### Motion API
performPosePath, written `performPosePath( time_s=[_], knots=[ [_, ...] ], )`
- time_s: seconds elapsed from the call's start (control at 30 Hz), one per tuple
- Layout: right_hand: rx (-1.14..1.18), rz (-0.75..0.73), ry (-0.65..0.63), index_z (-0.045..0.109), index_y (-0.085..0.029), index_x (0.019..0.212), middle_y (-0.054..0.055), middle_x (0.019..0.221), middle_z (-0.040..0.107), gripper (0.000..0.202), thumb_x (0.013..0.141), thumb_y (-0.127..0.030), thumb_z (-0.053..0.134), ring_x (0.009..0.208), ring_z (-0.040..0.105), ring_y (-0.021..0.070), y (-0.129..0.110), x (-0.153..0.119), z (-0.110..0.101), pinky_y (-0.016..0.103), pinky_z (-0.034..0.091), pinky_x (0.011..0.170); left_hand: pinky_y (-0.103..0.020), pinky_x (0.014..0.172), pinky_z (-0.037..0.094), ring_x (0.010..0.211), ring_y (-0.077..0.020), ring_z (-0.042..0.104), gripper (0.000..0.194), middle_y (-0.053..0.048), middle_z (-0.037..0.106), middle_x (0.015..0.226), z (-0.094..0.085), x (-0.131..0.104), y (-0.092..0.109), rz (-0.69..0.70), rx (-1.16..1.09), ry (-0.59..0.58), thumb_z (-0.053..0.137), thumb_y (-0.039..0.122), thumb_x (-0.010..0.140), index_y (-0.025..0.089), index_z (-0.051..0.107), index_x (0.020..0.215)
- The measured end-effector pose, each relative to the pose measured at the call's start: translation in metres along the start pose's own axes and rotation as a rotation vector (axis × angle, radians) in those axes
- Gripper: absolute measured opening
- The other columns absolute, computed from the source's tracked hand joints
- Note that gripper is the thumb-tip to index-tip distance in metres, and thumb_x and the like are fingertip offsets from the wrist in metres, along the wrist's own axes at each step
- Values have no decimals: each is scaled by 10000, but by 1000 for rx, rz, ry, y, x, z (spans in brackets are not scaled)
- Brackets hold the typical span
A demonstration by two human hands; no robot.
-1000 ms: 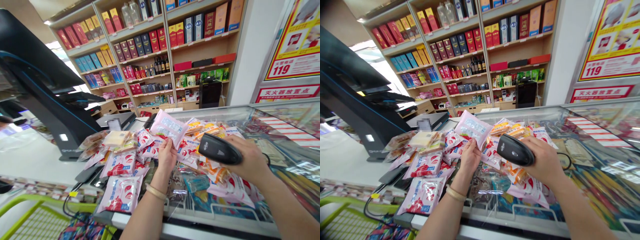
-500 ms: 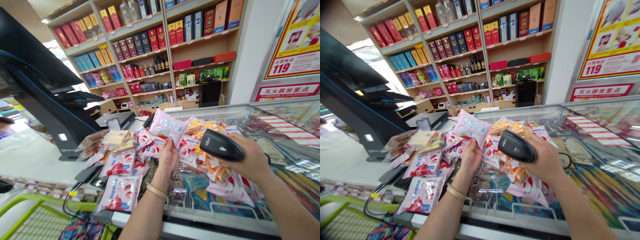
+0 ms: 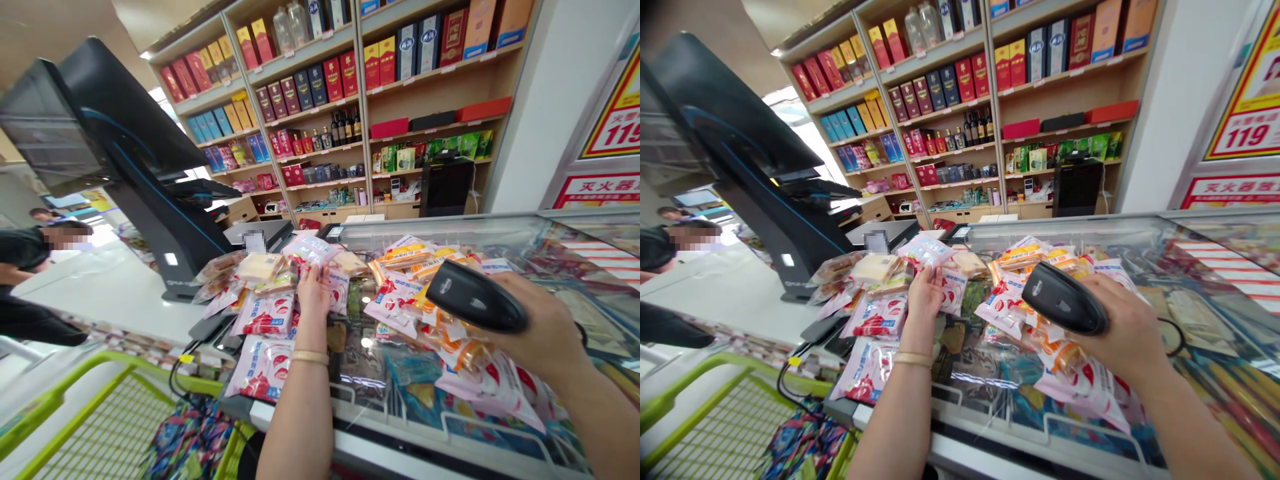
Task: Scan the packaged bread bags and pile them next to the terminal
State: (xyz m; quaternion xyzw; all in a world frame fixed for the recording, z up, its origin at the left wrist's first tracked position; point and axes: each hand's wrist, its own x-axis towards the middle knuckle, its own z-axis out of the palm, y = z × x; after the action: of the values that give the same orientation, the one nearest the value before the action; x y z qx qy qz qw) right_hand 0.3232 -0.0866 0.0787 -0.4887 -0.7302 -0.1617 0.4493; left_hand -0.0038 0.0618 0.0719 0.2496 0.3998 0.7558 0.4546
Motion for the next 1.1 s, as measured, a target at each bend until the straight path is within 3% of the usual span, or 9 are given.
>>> performPosePath(
  time_s=[0.2, 0.33, 0.43, 0.6, 0.67, 0.73, 0.9, 1.03, 1.1],
  knots=[
    [-15, -18, -15, 623, -306, 1090, 56, 1006, 723, 310, 804, -386, 710, 856, 729, 302, 3, -4, 4, 424, 576, 715, -289, 1036, 586, 1123, -186, 747, 210, -53, 755, 936, -4, 6, 3, 31, -7, 55, 718, 30, 830, 202, 631, 746],
    [-15, -47, 29, 608, -293, 1068, 53, 971, 722, 299, 797, -374, 705, 834, 728, 290, 1, 0, 3, 408, 570, 690, -263, 919, 609, 1010, -168, 760, 227, -40, 736, 947, -1, -3, -2, 39, -9, 78, 737, 5, 773, 181, 661, 893],
    [-18, -79, 34, 610, -285, 1064, 41, 944, 725, 337, 763, -359, 743, 803, 726, 277, 2, 2, 1, 390, 561, 665, -221, 744, 591, 841, -124, 727, 467, -40, 710, 1065, 1, -11, -6, 84, 48, 165, 725, -1, 762, 200, 624, 1171],
    [-16, -86, -5, 619, -280, 1062, 24, 934, 729, 378, 733, -318, 802, 787, 723, 247, 1, 6, -3, 355, 549, 654, -180, 646, 499, 698, -60, 574, 568, -43, 625, 1170, 1, -23, -8, 340, 343, 309, 684, 16, 759, 220, 558, 1274],
    [2, -66, 19, 625, -276, 1046, 21, 913, 726, 371, 723, -311, 804, 767, 715, 242, -1, 7, -3, 351, 541, 639, -192, 659, 493, 696, -69, 565, 504, -35, 625, 1130, 2, -29, -9, 486, 428, 215, 681, 55, 770, 209, 584, 1240],
    [14, -44, 45, 633, -273, 1044, 21, 893, 723, 378, 710, -318, 804, 762, 711, 245, -3, 7, -2, 353, 535, 630, -207, 667, 496, 707, -91, 587, 407, -27, 653, 1055, 5, -38, -11, 561, 538, -9, 693, 119, 788, 205, 632, 1181],
    [35, -13, 57, 649, -273, 1017, 20, 892, 723, 372, 694, -336, 823, 767, 703, 239, -2, 6, 0, 349, 531, 647, -319, 801, 567, 812, -200, 692, 323, -68, 756, 986, 12, -65, -25, 396, 1098, -633, 764, 332, 817, 206, 747, 1115],
    [27, -10, 58, 657, -270, 1049, 13, 902, 721, 418, 676, -330, 838, 779, 697, 233, 0, 6, 0, 345, 528, 657, -403, 913, 579, 982, -297, 750, 386, -141, 798, 1112, 14, -76, -30, 253, 1358, -749, 675, 437, 916, 197, 750, 1209],
    [26, -7, 70, 662, -269, 1046, 14, 904, 719, 401, 687, -338, 827, 777, 691, 231, 0, 7, 0, 348, 526, 659, -447, 973, 575, 1071, -329, 743, 449, -168, 783, 1174, 14, -78, -27, 298, 1360, -736, 673, 445, 918, 176, 730, 1273]
  ],
)
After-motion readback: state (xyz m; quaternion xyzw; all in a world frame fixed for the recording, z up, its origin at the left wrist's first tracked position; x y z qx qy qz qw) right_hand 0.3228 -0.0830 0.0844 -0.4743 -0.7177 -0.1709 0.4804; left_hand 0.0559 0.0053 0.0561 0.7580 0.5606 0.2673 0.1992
